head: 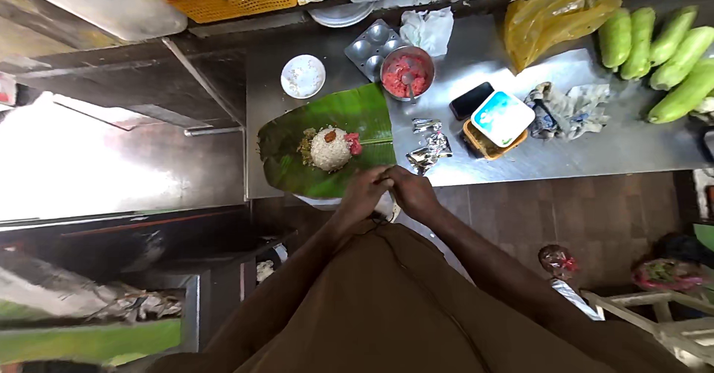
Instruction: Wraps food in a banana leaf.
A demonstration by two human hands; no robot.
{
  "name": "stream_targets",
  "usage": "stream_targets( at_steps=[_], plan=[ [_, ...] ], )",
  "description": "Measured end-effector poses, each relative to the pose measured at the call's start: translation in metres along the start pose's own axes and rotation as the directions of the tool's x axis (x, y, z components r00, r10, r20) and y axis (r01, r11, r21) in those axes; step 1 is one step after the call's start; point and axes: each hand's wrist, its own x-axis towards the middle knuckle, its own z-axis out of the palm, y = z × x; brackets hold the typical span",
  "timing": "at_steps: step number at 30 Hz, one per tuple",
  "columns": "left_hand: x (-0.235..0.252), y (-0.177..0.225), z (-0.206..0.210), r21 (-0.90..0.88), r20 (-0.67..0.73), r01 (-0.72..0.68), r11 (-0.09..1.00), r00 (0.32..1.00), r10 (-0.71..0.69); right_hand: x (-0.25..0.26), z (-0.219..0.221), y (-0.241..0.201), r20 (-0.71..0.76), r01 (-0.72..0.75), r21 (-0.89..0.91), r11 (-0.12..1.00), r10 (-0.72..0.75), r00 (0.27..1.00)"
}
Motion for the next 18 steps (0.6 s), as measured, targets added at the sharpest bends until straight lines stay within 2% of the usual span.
stream_targets(
  at_steps=[1, 3, 7, 9, 10, 11, 12, 13, 14, 15, 17, 18],
  plan=[
    [-0.004, 0.015, -0.005, -0.123, 0.070, 0.095, 0.988, 0.994, -0.087, 0.002, -0.003, 0.001, -0.015, -0.003, -0.028, 1.000, 0.003, 1.000],
    [-0.008, 0.033, -0.014, -0.222, 0.147, 0.207, 0.953, 0.973, -0.177, 0.004, -0.008, 0.005, -0.044, -0.004, -0.066, 0.998, 0.001, 0.999],
    [-0.006, 0.067, -0.033, -0.100, 0.160, 0.254, 0.962, 0.958, -0.237, 0.011, -0.012, 0.020, -0.165, -0.050, -0.113, 0.992, 0.031, 0.986],
    [0.003, 0.086, -0.044, -0.042, 0.176, 0.326, 0.944, 0.933, -0.314, 0.021, -0.008, 0.025, -0.185, -0.141, -0.128, 0.982, 0.116, 0.976],
    [0.010, 0.077, -0.043, -0.007, 0.178, 0.324, 0.946, 0.931, -0.318, 0.028, -0.007, 0.028, -0.178, -0.230, -0.130, 0.964, 0.206, 0.962],
    [0.016, 0.039, -0.031, 0.040, 0.123, 0.228, 0.973, 0.965, -0.231, 0.036, -0.007, 0.036, -0.153, -0.337, -0.132, 0.932, 0.317, 0.936],
    [0.021, -0.025, -0.003, 0.079, -0.056, 0.060, 0.995, 0.997, -0.056, 0.044, -0.010, 0.049, -0.111, -0.439, -0.134, 0.889, 0.426, 0.898],
    [0.022, -0.068, 0.006, 0.024, -0.062, 0.118, 0.993, 0.991, -0.116, 0.050, -0.013, 0.064, -0.065, -0.516, -0.143, 0.845, 0.512, 0.856],
    [0.013, -0.097, 0.008, -0.067, -0.023, 0.262, 0.963, 0.964, -0.264, 0.052, -0.014, 0.080, -0.032, -0.570, -0.162, 0.806, 0.573, 0.819],
    [-0.001, -0.122, 0.009, -0.174, 0.035, 0.434, 0.884, 0.900, -0.435, 0.051, -0.016, 0.089, -0.014, -0.597, -0.190, 0.779, 0.606, 0.795],
    [-0.034, -0.158, 0.007, -0.446, 0.153, 0.659, 0.605, 0.723, -0.674, 0.051, -0.018, 0.090, -0.038, -0.562, -0.228, 0.795, 0.570, 0.821],
    [-0.049, -0.165, 0.004, -0.598, 0.182, 0.670, 0.439, 0.648, -0.740, 0.051, -0.018, 0.081, -0.053, -0.508, -0.214, 0.835, 0.509, 0.859]
  ],
)
